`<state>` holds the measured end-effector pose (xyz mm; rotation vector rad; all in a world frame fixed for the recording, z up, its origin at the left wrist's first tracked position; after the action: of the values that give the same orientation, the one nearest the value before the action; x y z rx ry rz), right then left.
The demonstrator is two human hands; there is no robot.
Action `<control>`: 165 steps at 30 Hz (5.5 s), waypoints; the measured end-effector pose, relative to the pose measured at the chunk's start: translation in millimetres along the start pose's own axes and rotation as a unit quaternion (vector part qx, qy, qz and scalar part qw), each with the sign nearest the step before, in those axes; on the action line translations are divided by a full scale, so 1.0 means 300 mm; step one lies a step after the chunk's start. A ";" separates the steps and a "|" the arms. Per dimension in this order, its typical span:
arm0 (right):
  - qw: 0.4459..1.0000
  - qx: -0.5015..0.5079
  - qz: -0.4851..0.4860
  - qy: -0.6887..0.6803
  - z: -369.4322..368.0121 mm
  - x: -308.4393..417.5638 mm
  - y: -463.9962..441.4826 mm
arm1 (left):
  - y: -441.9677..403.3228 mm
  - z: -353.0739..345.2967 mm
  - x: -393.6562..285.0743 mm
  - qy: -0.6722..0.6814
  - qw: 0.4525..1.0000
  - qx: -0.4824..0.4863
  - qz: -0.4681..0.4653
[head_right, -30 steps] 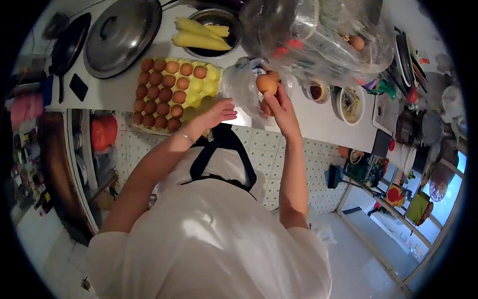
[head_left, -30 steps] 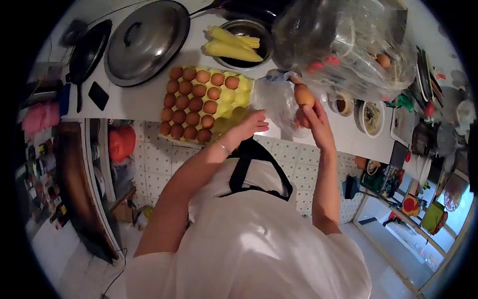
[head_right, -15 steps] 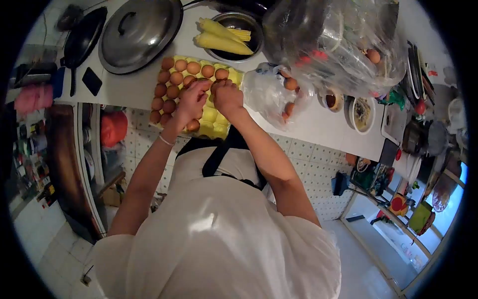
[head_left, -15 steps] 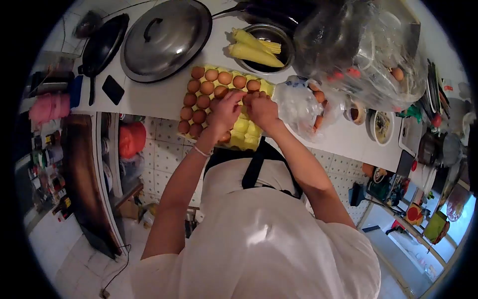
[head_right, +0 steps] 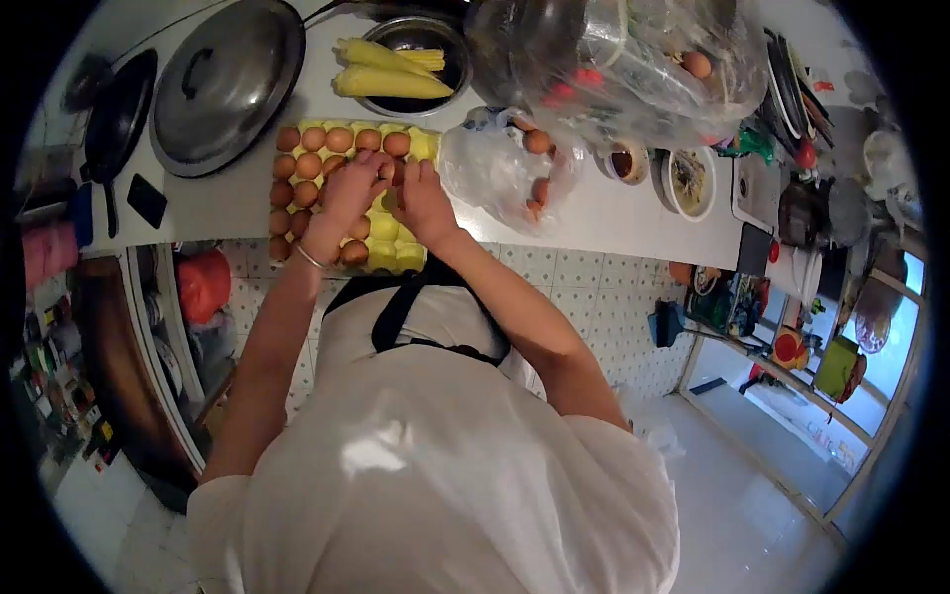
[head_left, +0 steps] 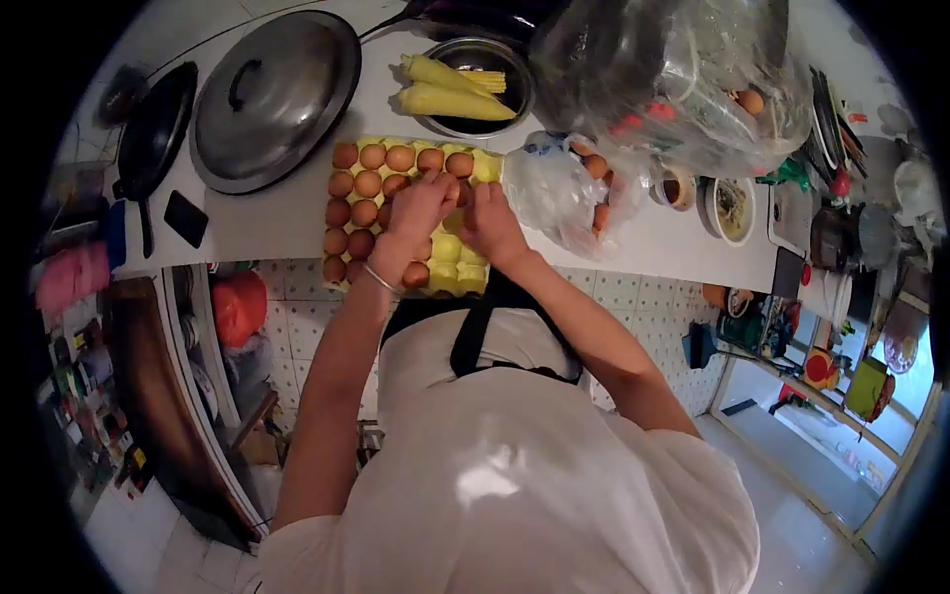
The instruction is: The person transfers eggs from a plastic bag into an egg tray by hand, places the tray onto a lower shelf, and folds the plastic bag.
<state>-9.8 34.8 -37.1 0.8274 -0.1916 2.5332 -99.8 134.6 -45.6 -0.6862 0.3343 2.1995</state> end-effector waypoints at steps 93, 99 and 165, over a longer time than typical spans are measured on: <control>0.978 -0.016 0.092 -0.184 0.518 -0.007 0.207 | 0.351 0.057 -0.164 0.182 0.977 -0.106 0.010; 0.955 0.092 0.123 -0.254 0.239 0.013 0.153 | 0.483 0.086 -0.030 0.160 0.961 -0.191 0.121; 0.951 0.048 -0.057 0.301 0.268 -0.682 -0.009 | -0.124 -0.117 -0.716 0.169 0.959 0.026 -0.226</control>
<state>178.8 -63.7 -92.4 0.0652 0.1752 2.5668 57.3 11.1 48.5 -1.0031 0.3655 1.6350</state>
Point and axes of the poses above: each hand's wrist, its own y-axis away from the middle knuckle, its own z-axis out of the back of the hand, x = y × z, the point moved 5 cm from there along -y, towards the middle knuckle, and after that the axes turned 11 degrees about -x, right-handed, at the moved point
